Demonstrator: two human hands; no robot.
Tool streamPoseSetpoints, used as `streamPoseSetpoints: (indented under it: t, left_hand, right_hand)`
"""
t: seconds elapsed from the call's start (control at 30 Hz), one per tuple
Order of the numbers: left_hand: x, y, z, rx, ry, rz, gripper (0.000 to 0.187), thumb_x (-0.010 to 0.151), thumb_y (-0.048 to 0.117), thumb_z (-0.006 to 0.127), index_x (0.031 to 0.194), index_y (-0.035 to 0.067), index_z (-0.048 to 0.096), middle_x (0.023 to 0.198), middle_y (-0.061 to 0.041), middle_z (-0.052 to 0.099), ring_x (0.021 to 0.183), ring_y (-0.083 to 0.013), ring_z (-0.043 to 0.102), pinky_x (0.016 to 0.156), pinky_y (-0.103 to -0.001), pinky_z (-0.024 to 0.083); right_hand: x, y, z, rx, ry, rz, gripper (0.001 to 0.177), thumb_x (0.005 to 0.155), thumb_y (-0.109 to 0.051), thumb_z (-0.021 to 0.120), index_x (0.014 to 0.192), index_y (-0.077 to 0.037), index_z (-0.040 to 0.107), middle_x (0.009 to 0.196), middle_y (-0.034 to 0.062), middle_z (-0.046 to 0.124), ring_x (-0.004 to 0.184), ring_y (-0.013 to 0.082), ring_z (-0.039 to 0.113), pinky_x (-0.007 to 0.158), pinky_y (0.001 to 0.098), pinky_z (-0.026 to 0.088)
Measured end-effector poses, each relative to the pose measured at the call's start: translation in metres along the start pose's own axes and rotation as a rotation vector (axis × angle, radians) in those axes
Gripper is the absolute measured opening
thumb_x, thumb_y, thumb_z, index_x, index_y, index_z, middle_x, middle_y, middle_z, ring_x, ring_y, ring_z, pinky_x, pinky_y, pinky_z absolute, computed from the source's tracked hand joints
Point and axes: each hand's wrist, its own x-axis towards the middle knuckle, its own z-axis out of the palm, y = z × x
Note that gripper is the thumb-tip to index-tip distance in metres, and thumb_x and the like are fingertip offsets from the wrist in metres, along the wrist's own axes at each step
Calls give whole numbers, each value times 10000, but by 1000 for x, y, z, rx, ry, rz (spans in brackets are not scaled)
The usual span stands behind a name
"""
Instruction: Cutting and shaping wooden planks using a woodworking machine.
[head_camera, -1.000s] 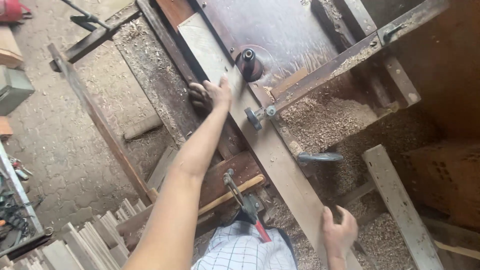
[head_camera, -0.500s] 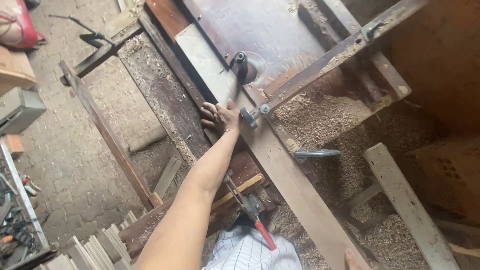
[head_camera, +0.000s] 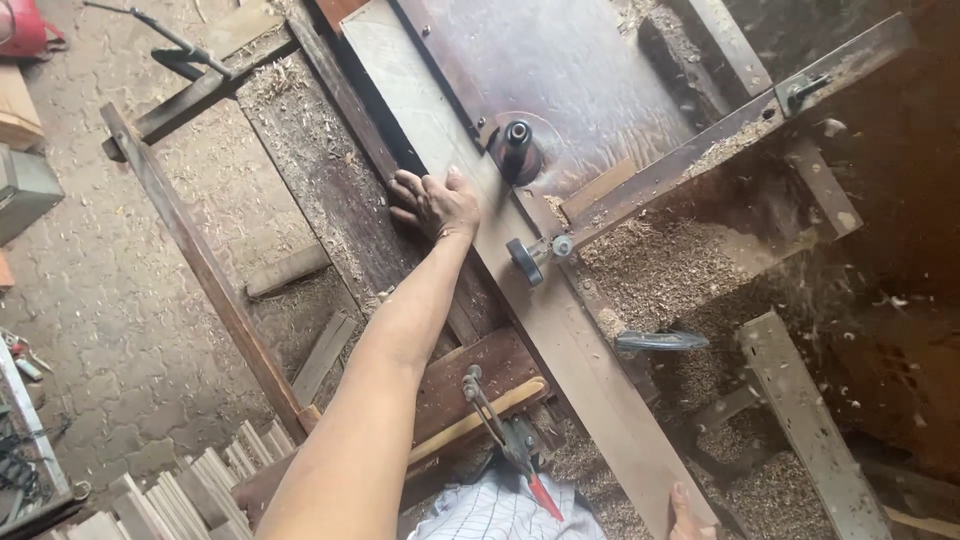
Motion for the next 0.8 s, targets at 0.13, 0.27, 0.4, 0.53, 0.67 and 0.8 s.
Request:
streamPoseSetpoints:
  t: [0.13, 0.27, 0.4, 0.53, 0.67, 0.8]
  left_hand:
    - [21, 0, 4, -3, 9, 15, 677, 991, 492, 454, 1295, -99, 582, 1666, -273, 147, 1560, -434, 36, 1199, -692, -16]
    - [29, 7, -7, -6, -16, 1, 646, 1009, 485, 434, 1271, -80, 603, 1675, -271, 129, 1573, -425, 18, 1214, -693, -28]
    - [44, 9, -9, 5, -28, -13, 648, 1011, 494, 419, 1269, -73, 598, 1671, -268, 113, 1567, -417, -1, 1208, -685, -37]
    - [60, 8, -5, -3, -6, 2, 662, 1007, 496, 419, 1303, -75, 576, 1663, -267, 118, 1556, -411, -2, 1201, -678, -42]
    - [72, 11, -9, 4, -9, 18, 660, 1017, 490, 412, 1323, -74, 568, 1668, -265, 126, 1562, -408, -4, 1207, -675, -44]
    - [86, 15, -14, 2, -7, -4, 659, 1019, 492, 396, 1319, -67, 572, 1669, -262, 132, 1566, -402, -6, 1211, -671, -49]
  right_hand:
    - [-15, -85, 33, 77, -112, -84, 436, 958, -333, 756, 1220, 12, 708, 1100, 139, 768, 964, 135, 717, 843, 288, 524]
    - [-87, -212, 49, -7, -23, 355, 472, 951, -421, 733, 1201, -21, 745, 901, 177, 727, 486, 244, 506, 403, 396, 354]
    - [-93, -229, 59, 132, -45, 405, 467, 922, -445, 743, 1101, -13, 747, 796, 127, 669, 398, 143, 403, 315, 338, 242]
    - [-80, -213, 71, 188, -46, 372, 443, 922, -422, 754, 1005, 13, 744, 822, 166, 694, 441, 166, 436, 341, 362, 258]
    - [-62, -177, 86, 141, 47, 368, 522, 964, -382, 812, 977, 125, 690, 918, 206, 699, 557, 166, 542, 415, 354, 414]
    - [-70, -192, 100, 525, -83, 127, 422, 855, -309, 824, 1055, 32, 677, 1022, 133, 735, 879, 99, 714, 788, 257, 594]
